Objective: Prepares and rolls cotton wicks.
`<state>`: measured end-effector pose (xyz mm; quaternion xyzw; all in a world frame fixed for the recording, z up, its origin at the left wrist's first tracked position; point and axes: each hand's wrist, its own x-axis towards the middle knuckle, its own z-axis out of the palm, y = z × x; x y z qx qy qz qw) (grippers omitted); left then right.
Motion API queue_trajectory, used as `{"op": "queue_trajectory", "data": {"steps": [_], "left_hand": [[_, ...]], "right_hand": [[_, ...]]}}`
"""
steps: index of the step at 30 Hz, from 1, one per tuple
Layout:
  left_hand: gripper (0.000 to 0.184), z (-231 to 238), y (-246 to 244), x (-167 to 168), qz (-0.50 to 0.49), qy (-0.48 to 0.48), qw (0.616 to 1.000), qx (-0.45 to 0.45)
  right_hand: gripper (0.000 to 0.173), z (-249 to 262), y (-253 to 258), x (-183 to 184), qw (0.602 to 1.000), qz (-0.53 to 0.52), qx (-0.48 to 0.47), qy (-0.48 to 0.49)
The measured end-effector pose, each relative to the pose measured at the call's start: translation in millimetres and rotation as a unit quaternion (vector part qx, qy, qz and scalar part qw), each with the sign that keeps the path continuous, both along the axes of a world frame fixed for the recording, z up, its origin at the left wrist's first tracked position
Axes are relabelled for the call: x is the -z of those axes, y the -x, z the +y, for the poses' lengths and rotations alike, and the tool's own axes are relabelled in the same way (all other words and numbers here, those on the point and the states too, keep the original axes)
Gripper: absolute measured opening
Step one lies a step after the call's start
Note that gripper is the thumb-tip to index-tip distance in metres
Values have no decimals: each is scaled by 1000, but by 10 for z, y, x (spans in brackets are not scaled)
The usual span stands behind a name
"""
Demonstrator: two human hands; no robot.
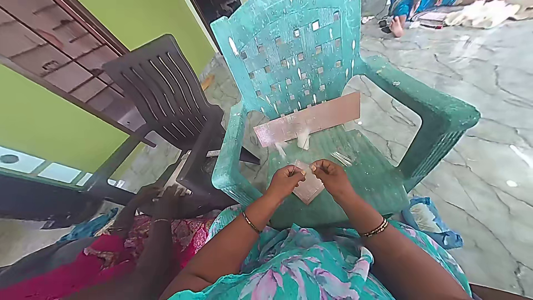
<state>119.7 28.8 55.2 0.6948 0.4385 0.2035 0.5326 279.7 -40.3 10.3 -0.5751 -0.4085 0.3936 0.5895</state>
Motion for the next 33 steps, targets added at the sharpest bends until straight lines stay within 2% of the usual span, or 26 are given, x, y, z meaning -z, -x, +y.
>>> {"op": "queue_trajectory", "data": {"steps": [5,9,18,22,25,30,33], "left_hand": [[19,53,82,155,73,31,997,15],[26,187,169,307,155,-11,987,39],[27,360,229,535,229,33,972,47],[34,421,304,509,257,49,961,86],[44,398,371,422,293,7,948,124],[40,323,403,306,309,-34,940,142],[33,342,390,340,282,-52,949,131]], "right_hand": [[15,83,-8,107,992,-94,-21,78],[24,163,13,175,979,-152,-51,129],[13,284,95,354,951,-279,-22,132],[12,334,97,416,930,-342,-18,130],[11,347,93,378,912,-384,-12,146],[13,339,26,389,901,-407,0,150],[12,355,-20,401,903,-401,1,153]]}}
